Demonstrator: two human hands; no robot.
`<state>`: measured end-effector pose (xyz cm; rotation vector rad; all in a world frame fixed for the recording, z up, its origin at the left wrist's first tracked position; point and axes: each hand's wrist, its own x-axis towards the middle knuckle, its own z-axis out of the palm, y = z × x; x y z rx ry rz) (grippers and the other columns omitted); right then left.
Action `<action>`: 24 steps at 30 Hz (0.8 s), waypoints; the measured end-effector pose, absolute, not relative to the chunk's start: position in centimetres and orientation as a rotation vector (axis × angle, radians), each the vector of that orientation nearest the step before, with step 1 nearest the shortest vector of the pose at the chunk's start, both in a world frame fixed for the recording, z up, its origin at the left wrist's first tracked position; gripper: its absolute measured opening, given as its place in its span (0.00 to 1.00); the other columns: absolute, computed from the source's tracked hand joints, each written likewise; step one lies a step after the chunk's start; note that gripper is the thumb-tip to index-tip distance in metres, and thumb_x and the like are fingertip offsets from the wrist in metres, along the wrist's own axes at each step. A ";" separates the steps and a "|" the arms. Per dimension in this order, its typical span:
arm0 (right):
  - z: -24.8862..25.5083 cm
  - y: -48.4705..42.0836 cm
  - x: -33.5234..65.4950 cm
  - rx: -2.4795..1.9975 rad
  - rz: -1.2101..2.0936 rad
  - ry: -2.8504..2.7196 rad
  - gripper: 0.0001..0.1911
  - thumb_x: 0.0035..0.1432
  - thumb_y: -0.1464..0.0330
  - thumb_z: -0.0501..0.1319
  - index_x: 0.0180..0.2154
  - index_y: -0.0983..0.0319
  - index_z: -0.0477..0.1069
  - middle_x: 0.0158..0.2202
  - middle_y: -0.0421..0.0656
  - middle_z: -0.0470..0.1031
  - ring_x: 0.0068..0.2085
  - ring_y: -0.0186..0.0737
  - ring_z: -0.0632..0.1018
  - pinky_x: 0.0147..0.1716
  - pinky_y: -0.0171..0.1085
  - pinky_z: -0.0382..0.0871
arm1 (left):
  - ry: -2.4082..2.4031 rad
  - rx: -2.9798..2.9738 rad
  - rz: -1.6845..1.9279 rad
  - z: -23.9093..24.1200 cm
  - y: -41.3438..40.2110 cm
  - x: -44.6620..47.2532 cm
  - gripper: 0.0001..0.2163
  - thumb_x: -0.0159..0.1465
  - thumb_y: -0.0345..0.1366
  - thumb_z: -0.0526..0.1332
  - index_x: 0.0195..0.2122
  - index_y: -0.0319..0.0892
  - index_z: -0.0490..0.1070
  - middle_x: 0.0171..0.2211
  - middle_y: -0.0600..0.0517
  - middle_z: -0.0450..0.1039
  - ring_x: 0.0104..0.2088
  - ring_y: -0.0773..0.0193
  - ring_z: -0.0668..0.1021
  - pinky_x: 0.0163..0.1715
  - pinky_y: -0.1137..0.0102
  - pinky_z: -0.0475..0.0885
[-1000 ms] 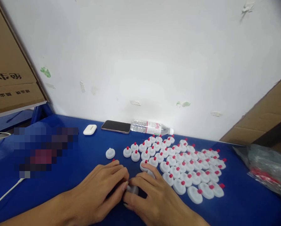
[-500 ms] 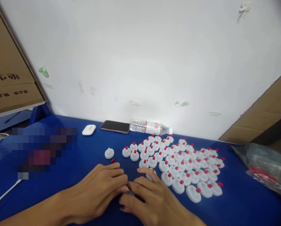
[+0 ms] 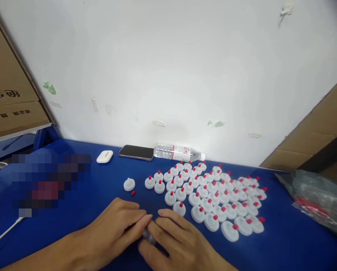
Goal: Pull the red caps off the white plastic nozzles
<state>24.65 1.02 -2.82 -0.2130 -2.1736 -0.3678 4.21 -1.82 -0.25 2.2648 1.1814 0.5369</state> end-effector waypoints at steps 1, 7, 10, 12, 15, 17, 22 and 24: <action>-2.9 1.0 24.7 -0.218 -0.363 -2.175 0.09 0.63 0.78 0.61 0.35 0.61 0.78 0.34 0.41 0.79 0.35 0.36 0.76 0.55 0.36 0.71 | 1.181 2.415 0.537 -0.3 -1.9 4.0 0.19 0.78 0.36 0.45 0.28 0.43 0.63 0.25 0.55 0.66 0.26 0.64 0.66 0.30 0.67 0.59; -2.8 0.9 24.9 -0.292 -0.293 -2.186 0.12 0.68 0.77 0.57 0.38 0.61 0.77 0.35 0.41 0.79 0.35 0.36 0.76 0.53 0.38 0.71 | 1.125 2.615 0.518 0.0 -2.0 3.1 0.08 0.76 0.34 0.50 0.41 0.45 0.67 0.38 0.51 0.74 0.39 0.58 0.73 0.45 0.65 0.69; -2.6 1.0 24.9 -0.285 -0.278 -2.191 0.13 0.69 0.77 0.56 0.37 0.61 0.77 0.34 0.41 0.79 0.35 0.36 0.76 0.53 0.37 0.70 | 1.093 2.605 0.470 0.1 -1.8 2.9 0.12 0.77 0.35 0.48 0.40 0.45 0.68 0.38 0.52 0.74 0.39 0.59 0.74 0.50 0.64 0.69; -2.5 1.0 24.8 -0.278 -0.272 -2.188 0.13 0.69 0.78 0.55 0.37 0.62 0.77 0.34 0.41 0.79 0.35 0.35 0.77 0.54 0.37 0.70 | 1.083 2.545 0.489 -0.2 -2.0 3.1 0.15 0.78 0.35 0.45 0.38 0.45 0.69 0.36 0.53 0.74 0.37 0.61 0.75 0.55 0.64 0.69; -2.4 0.9 24.6 -0.288 -0.305 -2.140 0.11 0.67 0.78 0.58 0.37 0.62 0.78 0.35 0.41 0.80 0.36 0.34 0.77 0.59 0.39 0.65 | 1.181 2.340 0.714 -0.9 -2.6 3.4 0.19 0.79 0.42 0.45 0.38 0.47 0.73 0.34 0.54 0.77 0.39 0.61 0.77 0.55 0.66 0.71; -2.3 0.7 24.5 -0.325 -0.321 -2.104 0.09 0.66 0.78 0.60 0.38 0.61 0.78 0.35 0.40 0.81 0.36 0.34 0.78 0.63 0.41 0.61 | 1.318 2.124 0.832 -1.3 -3.1 3.7 0.21 0.78 0.49 0.46 0.39 0.48 0.75 0.38 0.53 0.79 0.42 0.59 0.78 0.51 0.68 0.75; -1.7 -0.1 24.1 -0.433 -0.374 -2.035 0.10 0.65 0.78 0.59 0.35 0.60 0.77 0.36 0.39 0.83 0.34 0.32 0.79 0.66 0.41 0.60 | 1.512 1.712 0.893 -1.0 -3.4 4.8 0.25 0.71 0.60 0.50 0.33 0.47 0.76 0.35 0.53 0.78 0.37 0.58 0.77 0.40 0.69 0.77; -1.3 -0.3 24.0 -0.474 -0.399 -2.017 0.11 0.66 0.78 0.59 0.35 0.59 0.77 0.36 0.38 0.83 0.33 0.32 0.79 0.66 0.42 0.59 | 1.465 1.688 0.922 -0.5 -3.3 5.4 0.27 0.69 0.62 0.50 0.27 0.45 0.70 0.30 0.53 0.73 0.32 0.60 0.73 0.35 0.69 0.76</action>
